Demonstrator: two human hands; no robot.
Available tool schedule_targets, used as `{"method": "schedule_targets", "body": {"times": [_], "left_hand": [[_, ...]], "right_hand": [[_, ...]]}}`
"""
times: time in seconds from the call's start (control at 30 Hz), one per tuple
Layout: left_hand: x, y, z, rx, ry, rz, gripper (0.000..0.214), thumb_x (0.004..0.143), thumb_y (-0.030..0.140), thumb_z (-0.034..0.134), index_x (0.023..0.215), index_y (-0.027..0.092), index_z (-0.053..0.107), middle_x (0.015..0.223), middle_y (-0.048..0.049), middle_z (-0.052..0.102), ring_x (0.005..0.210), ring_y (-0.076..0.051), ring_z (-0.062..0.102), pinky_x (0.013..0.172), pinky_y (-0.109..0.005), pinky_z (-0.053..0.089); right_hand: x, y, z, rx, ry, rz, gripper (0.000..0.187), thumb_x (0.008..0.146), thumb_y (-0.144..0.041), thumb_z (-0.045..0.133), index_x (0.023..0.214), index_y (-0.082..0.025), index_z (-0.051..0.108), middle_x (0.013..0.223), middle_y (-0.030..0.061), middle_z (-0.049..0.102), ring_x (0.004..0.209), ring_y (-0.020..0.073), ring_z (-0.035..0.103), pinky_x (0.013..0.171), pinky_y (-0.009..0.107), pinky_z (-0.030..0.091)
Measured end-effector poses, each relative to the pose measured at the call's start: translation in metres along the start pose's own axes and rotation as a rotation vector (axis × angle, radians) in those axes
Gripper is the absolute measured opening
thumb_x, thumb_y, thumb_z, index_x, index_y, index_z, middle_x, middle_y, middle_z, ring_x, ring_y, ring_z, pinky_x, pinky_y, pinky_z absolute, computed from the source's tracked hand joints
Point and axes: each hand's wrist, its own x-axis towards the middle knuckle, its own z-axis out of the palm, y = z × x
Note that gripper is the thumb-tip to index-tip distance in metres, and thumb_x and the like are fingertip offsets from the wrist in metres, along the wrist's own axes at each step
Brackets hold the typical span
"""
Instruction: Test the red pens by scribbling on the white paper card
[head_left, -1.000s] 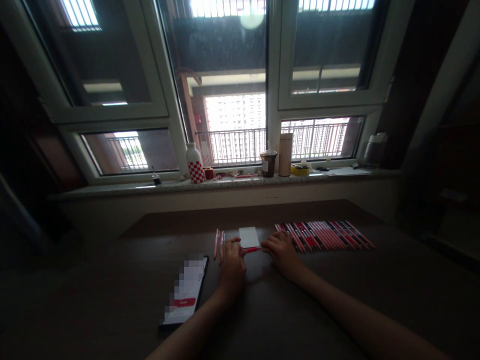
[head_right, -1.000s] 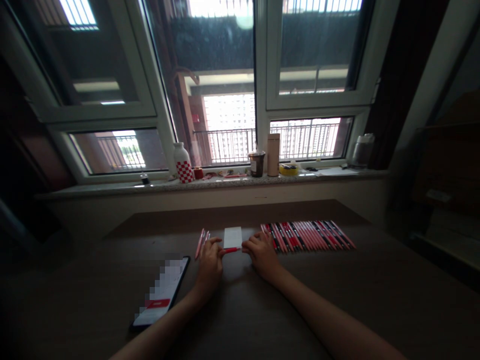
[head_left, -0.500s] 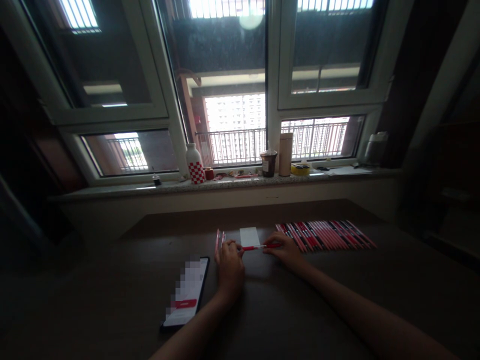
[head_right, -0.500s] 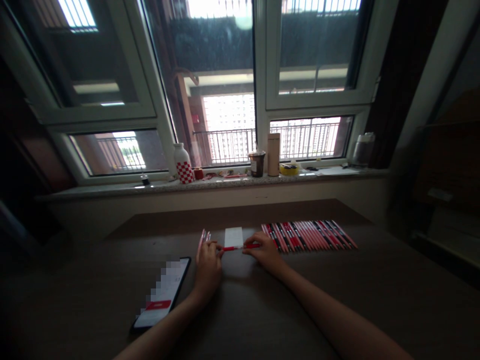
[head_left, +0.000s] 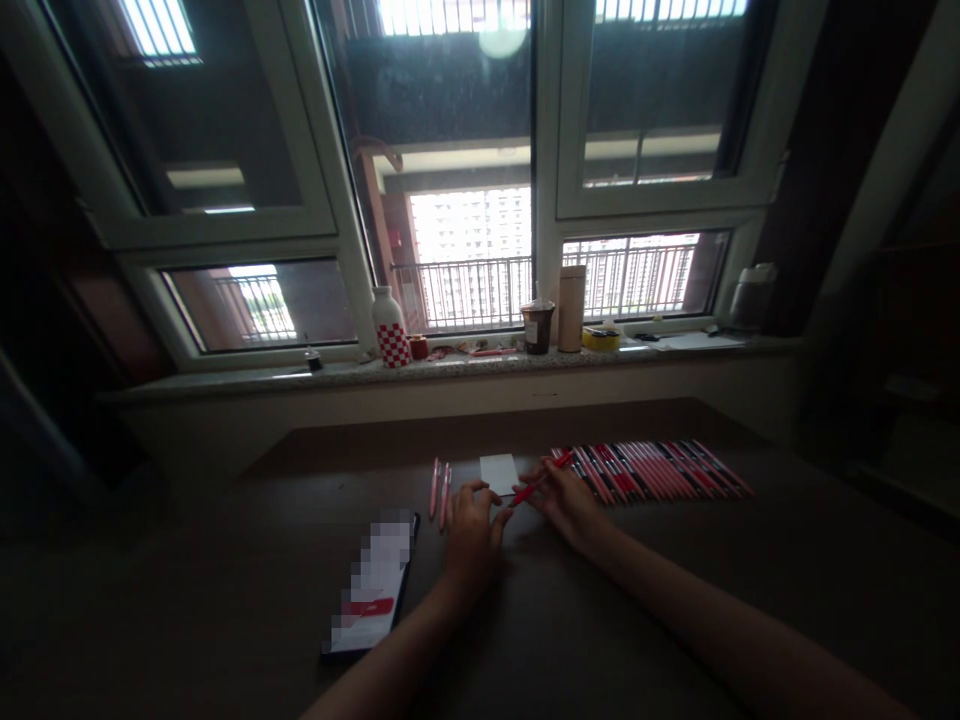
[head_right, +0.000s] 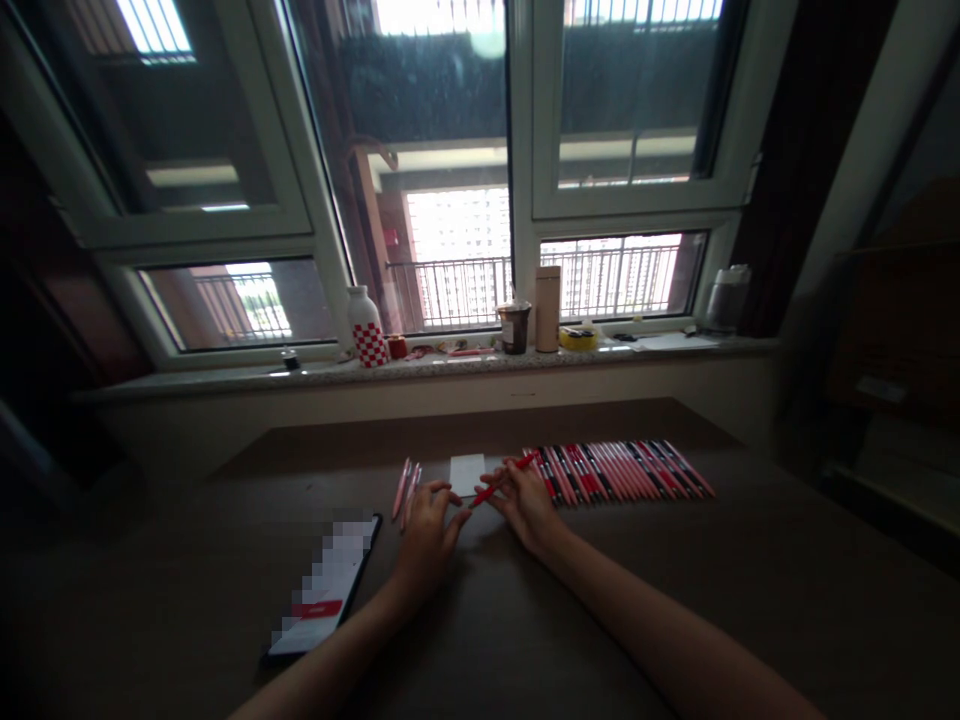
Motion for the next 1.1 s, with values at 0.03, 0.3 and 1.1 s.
{"method": "schedule_targets", "body": {"times": [0.03, 0.3, 1.1], "left_hand": [[0.0, 0.0, 0.0, 0.007, -0.004, -0.009, 0.018, 0.085, 0.032, 0.052, 0.096, 0.019, 0.061, 0.111, -0.0086, 0.053, 0.106, -0.025, 0.051, 0.095, -0.046, 0.039], [0.001, 0.003, -0.002, 0.076, -0.068, -0.041, 0.019, 0.087, 0.03, 0.049, 0.093, 0.019, 0.062, 0.111, -0.0085, 0.054, 0.106, -0.025, 0.05, 0.095, -0.045, 0.037], [0.0, 0.004, -0.003, 0.128, -0.151, -0.033, 0.019, 0.087, 0.028, 0.046, 0.095, 0.019, 0.061, 0.108, -0.0077, 0.059, 0.108, -0.025, 0.051, 0.098, -0.045, 0.034]], "right_hand": [[0.002, -0.002, -0.001, 0.028, 0.031, 0.011, 0.02, 0.077, -0.035, 0.066, 0.085, -0.025, 0.051, 0.069, -0.0027, 0.057, 0.071, 0.0186, 0.061, 0.073, 0.041, 0.051], [0.008, -0.019, -0.004, 0.194, -0.063, 0.134, 0.04, 0.082, -0.062, 0.051, 0.074, -0.023, 0.049, 0.063, -0.002, 0.051, 0.054, 0.0146, 0.048, 0.057, 0.032, 0.044], [0.001, -0.027, 0.001, 0.36, -0.089, 0.217, 0.042, 0.08, -0.058, 0.051, 0.061, -0.021, 0.046, 0.059, -0.0018, 0.049, 0.053, 0.0146, 0.045, 0.058, 0.033, 0.042]]}}
